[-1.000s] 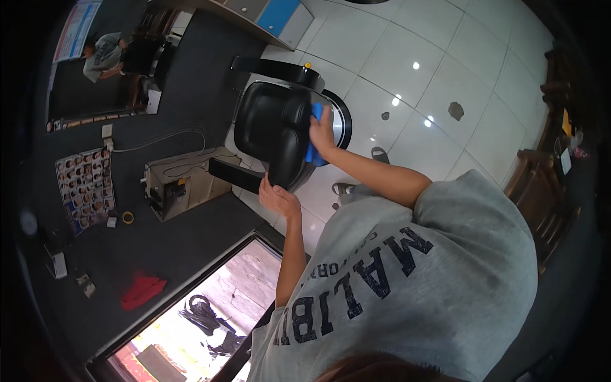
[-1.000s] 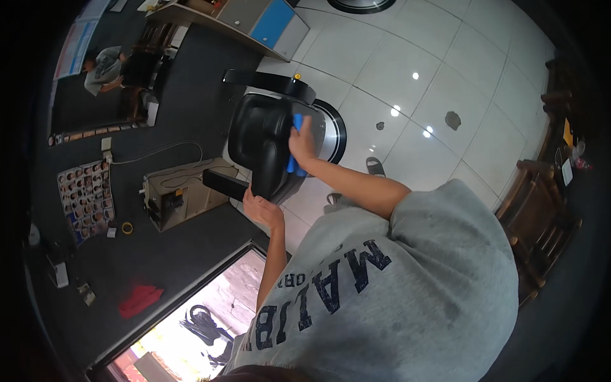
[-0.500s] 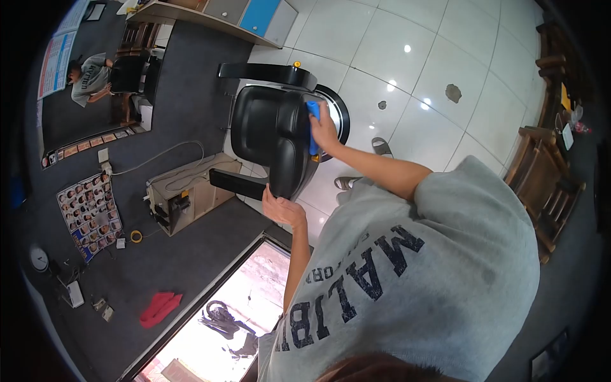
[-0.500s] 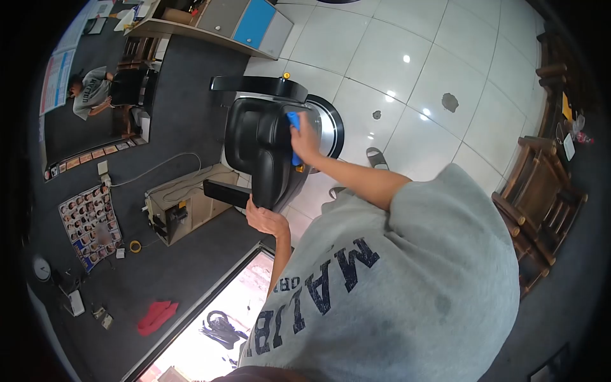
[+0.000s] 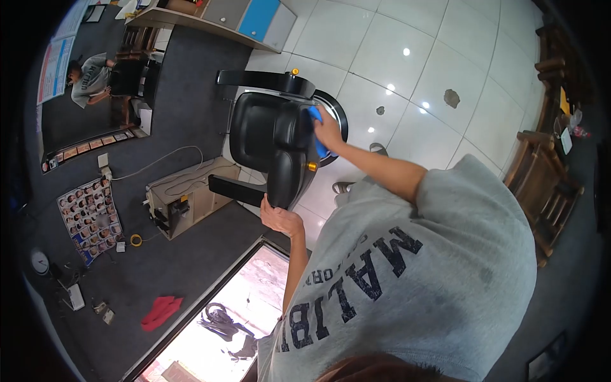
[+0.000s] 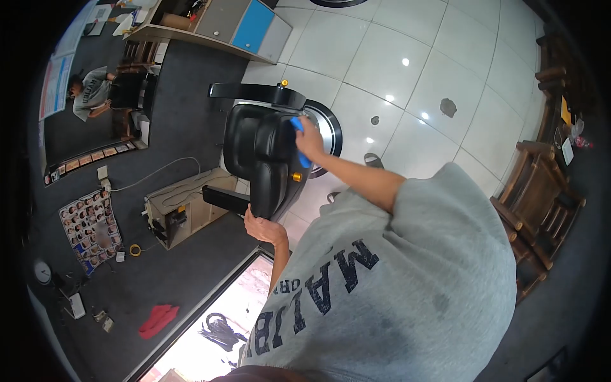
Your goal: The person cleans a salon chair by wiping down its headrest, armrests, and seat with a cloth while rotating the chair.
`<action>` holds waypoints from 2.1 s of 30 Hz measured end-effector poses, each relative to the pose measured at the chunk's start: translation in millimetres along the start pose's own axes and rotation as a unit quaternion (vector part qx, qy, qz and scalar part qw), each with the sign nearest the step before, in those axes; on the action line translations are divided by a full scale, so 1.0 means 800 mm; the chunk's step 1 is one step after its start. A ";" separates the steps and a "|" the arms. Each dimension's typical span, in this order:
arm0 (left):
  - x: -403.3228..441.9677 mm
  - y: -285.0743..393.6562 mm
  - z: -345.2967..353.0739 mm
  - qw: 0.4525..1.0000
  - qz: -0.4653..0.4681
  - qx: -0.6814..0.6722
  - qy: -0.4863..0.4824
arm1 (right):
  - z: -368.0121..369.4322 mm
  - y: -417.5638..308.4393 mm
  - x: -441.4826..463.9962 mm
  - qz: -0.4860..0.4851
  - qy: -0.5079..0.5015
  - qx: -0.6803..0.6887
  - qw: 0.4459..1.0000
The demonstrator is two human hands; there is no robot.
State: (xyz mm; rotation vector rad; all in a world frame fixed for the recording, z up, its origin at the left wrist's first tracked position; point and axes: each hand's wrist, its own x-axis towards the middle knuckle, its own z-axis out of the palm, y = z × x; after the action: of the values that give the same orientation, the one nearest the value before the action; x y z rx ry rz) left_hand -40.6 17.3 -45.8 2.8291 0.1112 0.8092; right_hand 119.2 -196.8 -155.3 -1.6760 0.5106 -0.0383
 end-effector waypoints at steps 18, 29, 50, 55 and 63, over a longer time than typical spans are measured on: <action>-0.004 -0.006 0.001 1.000 -0.008 0.005 0.009 | 0.017 0.014 0.002 -0.071 0.092 0.002 0.993; -0.001 -0.005 0.001 1.000 0.005 0.012 0.010 | 0.023 0.093 0.053 -0.024 0.036 -0.095 0.995; 0.000 -0.001 0.000 1.000 -0.001 0.007 0.013 | -0.027 -0.016 -0.079 -0.411 -0.095 0.005 0.906; 0.000 -0.002 0.001 1.000 -0.004 0.007 0.010 | -0.033 -0.066 -0.033 -0.360 0.025 -0.020 0.932; -0.001 -0.001 0.000 1.000 -0.008 0.001 0.018 | -0.048 -0.121 -0.022 -0.408 -0.058 -0.043 0.910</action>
State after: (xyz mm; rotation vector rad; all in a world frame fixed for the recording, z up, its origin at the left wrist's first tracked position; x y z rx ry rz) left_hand -41.2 17.7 -46.3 2.8132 0.1388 0.8582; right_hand 121.2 -218.8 -51.7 -1.8603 -0.3137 -0.5298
